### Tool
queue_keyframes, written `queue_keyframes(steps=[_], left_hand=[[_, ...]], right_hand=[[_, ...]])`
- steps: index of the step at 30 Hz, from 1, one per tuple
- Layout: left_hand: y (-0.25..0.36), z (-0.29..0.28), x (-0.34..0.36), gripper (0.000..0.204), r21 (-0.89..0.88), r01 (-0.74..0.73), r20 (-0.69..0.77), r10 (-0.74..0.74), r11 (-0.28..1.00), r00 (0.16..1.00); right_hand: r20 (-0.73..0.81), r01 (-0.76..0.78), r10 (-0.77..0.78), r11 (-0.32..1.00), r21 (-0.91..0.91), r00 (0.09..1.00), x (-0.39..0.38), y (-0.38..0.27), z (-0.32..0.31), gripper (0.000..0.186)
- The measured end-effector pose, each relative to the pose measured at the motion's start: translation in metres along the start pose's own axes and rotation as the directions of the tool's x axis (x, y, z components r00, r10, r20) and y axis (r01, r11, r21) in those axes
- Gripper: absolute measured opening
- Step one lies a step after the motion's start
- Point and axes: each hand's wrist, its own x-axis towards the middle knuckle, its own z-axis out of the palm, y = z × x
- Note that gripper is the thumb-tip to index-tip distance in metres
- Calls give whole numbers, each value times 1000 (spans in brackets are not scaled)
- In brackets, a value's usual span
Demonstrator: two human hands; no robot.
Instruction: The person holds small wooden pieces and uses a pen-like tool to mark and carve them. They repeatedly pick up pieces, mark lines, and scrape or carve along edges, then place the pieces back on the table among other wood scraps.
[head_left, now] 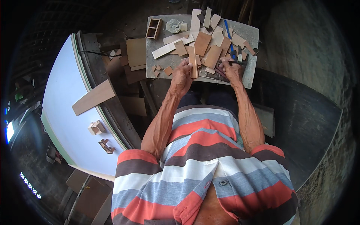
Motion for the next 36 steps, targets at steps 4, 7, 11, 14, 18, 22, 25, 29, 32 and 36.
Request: queue_keyframes(steps=[4,7,11,14,18,22,25,29,32,36], left_hand=[[-2,6,-5,18,238,-9,-76,28,971,997],[-3,3,-6,21,321,10,-90,20,947,996],[-5,0,-6,24,353,32,-104,6,935,995],[-2,8,-7,28,367,33,-75,-5,930,997],[-11,2,5,34,460,-23,-2,27,887,1000],[-16,-1,15,36,510,-12,10,8,860,1000],[-15,5,17,37,506,9,-2,-10,862,1000],[-12,3,20,39,542,55,1,-66,838,998],[-14,4,23,36,575,50,-4,-58,817,998],[-20,7,29,34,633,51,-8,-60,772,998]], right_hand=[[11,93,-100,877,-470,995,25,18,-6,54],[71,246,-282,654,-715,957,50,30,-1,63],[104,115,-58,683,-721,993,61,6,8,58],[-202,103,-283,781,-616,938,42,-8,7,56],[-311,-65,-250,675,-735,917,35,31,-27,40],[-303,-138,-175,610,-780,937,22,25,-25,45],[-273,-118,-199,564,-817,941,28,32,-28,45],[-283,-143,-124,637,-758,951,30,25,-34,41],[-253,-104,-101,720,-686,962,27,29,-44,40],[-208,-26,-142,764,-645,968,18,24,-53,39]])
